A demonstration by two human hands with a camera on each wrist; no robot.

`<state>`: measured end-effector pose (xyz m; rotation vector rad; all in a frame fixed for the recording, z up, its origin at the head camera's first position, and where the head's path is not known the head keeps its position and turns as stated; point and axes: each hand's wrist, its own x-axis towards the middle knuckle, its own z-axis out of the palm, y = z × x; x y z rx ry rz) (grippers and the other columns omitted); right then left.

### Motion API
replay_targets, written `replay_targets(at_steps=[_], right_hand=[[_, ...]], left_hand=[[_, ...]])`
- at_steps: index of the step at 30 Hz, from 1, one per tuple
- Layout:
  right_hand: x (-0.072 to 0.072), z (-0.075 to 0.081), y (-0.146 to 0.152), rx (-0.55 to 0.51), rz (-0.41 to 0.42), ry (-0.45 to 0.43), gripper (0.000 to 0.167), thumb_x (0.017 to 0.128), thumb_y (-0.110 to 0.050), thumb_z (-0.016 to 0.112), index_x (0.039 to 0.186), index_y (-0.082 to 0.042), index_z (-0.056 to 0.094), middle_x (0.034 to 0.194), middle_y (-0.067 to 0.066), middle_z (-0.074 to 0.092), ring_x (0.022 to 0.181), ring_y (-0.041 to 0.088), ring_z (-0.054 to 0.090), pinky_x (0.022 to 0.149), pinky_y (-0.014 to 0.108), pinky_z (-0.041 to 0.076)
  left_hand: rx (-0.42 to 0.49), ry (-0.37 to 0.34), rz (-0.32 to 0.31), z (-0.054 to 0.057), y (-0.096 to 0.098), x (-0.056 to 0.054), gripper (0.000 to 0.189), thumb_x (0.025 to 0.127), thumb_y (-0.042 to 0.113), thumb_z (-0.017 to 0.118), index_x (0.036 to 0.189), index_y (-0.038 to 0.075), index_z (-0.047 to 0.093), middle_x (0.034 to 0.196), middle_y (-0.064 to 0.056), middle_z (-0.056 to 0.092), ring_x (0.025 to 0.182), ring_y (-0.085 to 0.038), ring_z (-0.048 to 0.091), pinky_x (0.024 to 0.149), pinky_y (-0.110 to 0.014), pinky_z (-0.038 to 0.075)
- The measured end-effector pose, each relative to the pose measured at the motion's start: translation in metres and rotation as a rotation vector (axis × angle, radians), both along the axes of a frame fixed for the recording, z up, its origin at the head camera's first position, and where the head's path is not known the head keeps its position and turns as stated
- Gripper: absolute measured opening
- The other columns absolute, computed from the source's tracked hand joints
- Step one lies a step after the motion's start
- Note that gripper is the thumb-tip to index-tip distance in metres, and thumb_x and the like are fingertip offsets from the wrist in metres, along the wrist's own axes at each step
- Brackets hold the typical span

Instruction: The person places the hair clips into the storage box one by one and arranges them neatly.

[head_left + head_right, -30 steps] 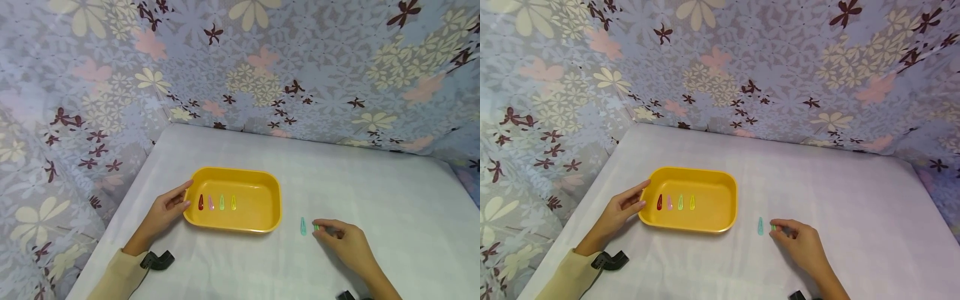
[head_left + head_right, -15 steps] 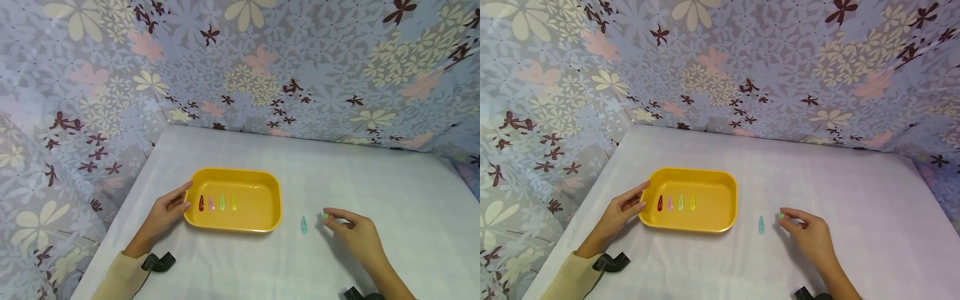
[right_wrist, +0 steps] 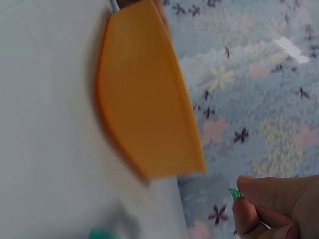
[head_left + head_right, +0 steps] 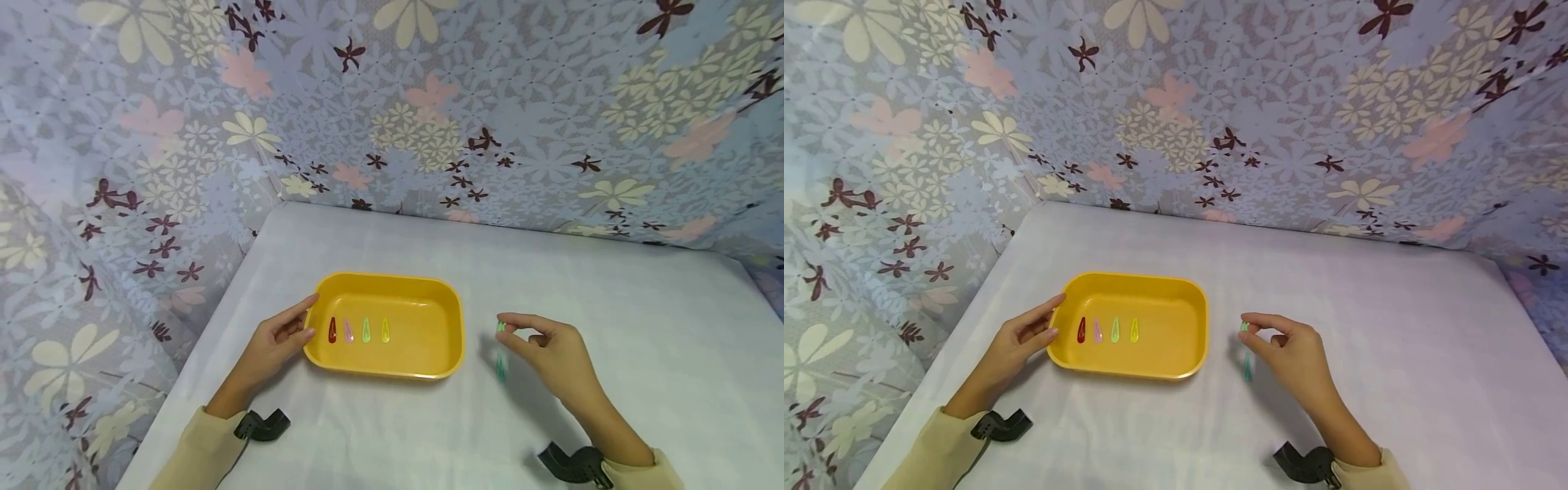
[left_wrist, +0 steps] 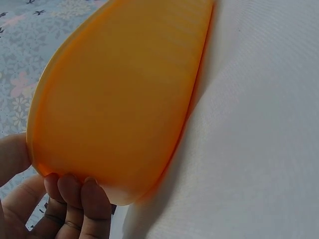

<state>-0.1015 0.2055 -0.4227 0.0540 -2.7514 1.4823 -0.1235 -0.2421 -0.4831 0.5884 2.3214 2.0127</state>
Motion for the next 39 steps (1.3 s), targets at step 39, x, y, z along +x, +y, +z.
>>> replay_targets(at_steps=[39], right_hand=[[-0.063, -0.018, -0.148, 0.307, 0.361, -0.03, 0.01, 0.081, -0.006, 0.083, 0.09, -0.008, 0.08, 0.073, -0.007, 0.064, 0.07, 0.012, 0.055, 0.064, 0.027, 0.047]], left_hand=[[0.01, -0.049, 0.003, 0.0, 0.0, -0.001, 0.058, 0.096, -0.001, 0.067, 0.151, -0.001, 0.047, 0.125, -0.026, 0.055, 0.096, -0.01, 0.054, 0.082, -0.016, 0.052]])
